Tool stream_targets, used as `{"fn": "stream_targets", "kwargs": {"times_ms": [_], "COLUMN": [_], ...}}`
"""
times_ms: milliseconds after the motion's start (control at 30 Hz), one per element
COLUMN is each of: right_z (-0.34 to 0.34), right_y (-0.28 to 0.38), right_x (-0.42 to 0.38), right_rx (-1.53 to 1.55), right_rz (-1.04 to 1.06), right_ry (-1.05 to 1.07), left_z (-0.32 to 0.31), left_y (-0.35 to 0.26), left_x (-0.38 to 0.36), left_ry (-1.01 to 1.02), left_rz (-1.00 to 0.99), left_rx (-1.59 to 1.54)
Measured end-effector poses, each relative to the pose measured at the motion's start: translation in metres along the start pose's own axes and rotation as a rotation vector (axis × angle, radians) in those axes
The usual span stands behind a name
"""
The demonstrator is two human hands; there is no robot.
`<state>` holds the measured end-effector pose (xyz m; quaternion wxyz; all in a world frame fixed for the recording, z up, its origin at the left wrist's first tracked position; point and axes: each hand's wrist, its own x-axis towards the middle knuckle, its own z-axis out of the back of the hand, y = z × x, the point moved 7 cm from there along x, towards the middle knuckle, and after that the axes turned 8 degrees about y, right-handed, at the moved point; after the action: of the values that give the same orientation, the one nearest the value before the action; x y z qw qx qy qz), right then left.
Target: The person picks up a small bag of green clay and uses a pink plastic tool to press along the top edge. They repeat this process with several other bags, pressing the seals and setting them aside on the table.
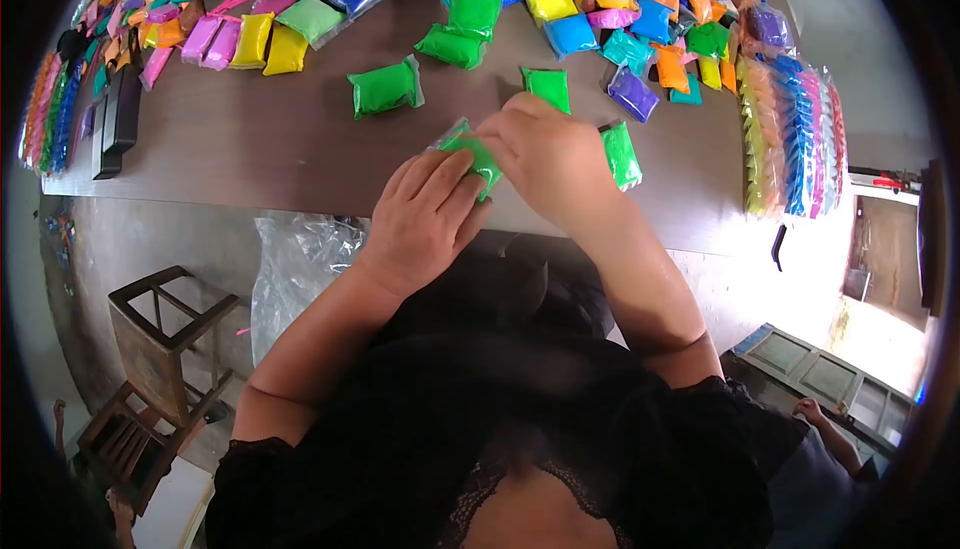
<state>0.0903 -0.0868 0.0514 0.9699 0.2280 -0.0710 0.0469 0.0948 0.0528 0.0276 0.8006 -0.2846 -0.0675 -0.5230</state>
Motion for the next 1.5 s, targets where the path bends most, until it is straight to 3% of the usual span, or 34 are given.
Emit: {"fn": "stream_targets", "kwargs": {"times_ms": [133,267,333,367,433,467,500,600,633,700,733,800,833,900,1000,1233,1333,1433,1500], "right_z": [-0.008,0.022,0.034,0.036,0.039,0.036,0.032,0.016,0.014,0.010,0.006,-0.008,-0.011,-0.006,-0.003,-0.014,-0.007,-0.012,-0.012], "right_y": [-0.013,-0.019,-0.022,-0.031,-0.039,-0.043,-0.048,-0.053,-0.055,-0.055,-0.056,-0.058,-0.058,-0.038,-0.020,-0.020,-0.016,-0.004,-0.012], "right_x": [-0.002,-0.015,-0.031,-0.041,-0.057,-0.064,-0.070,-0.079,-0.080,-0.081,-0.081,-0.078,-0.074,-0.057,-0.041,-0.031,-0.032,-0.031,-0.024], "right_rx": [-0.030,0.121,0.237,0.326,0.412,0.478,0.546,0.694,0.700,0.630,0.632,0.670,0.670,0.505,0.394,0.153,0.090,0.129,0.029], "right_rz": [-0.043,-0.020,-0.004,-0.129,-0.256,-0.336,-0.415,-0.474,-0.476,-0.446,-0.448,-0.462,-0.463,-0.199,-0.127,-0.158,-0.103,-0.064,-0.152], "right_ry": [0.032,-0.238,-0.327,-0.338,-0.354,-0.331,-0.307,-0.233,-0.236,-0.220,-0.220,-0.177,-0.177,-0.236,-0.285,-0.214,-0.297,-0.255,-0.171], "left_z": [0.000,0.009,0.003,0.002,0.016,0.001,0.001,-0.001,-0.001,0.018,0.019,0.028,0.024,0.006,0.001,0.004,0.003,0.003,0.002], "left_y": [0.000,0.005,0.012,0.012,0.027,0.040,0.039,0.042,0.042,0.029,0.031,0.007,0.009,0.013,0.015,0.014,0.016,0.016,0.017], "left_x": [0.001,0.016,0.024,0.025,0.024,0.017,0.016,0.011,0.008,0.008,0.007,0.012,0.013,0.011,0.007,0.010,0.011,0.009,0.008], "left_ry": [-0.001,0.082,0.267,0.268,-0.053,-0.171,-0.166,0.179,0.183,0.008,0.011,-0.080,-0.079,0.017,-0.017,-0.045,-0.023,-0.025,-0.040], "left_rz": [0.005,0.063,0.091,0.088,0.227,0.379,0.377,0.585,0.585,0.331,0.331,-0.093,-0.093,-0.094,-0.074,-0.069,-0.056,-0.054,-0.071], "left_rx": [-0.033,-0.060,0.073,0.072,-0.469,-0.909,-0.909,-0.314,-0.310,0.088,0.089,0.126,0.125,0.033,0.023,0.007,-0.010,-0.038,-0.033]}}
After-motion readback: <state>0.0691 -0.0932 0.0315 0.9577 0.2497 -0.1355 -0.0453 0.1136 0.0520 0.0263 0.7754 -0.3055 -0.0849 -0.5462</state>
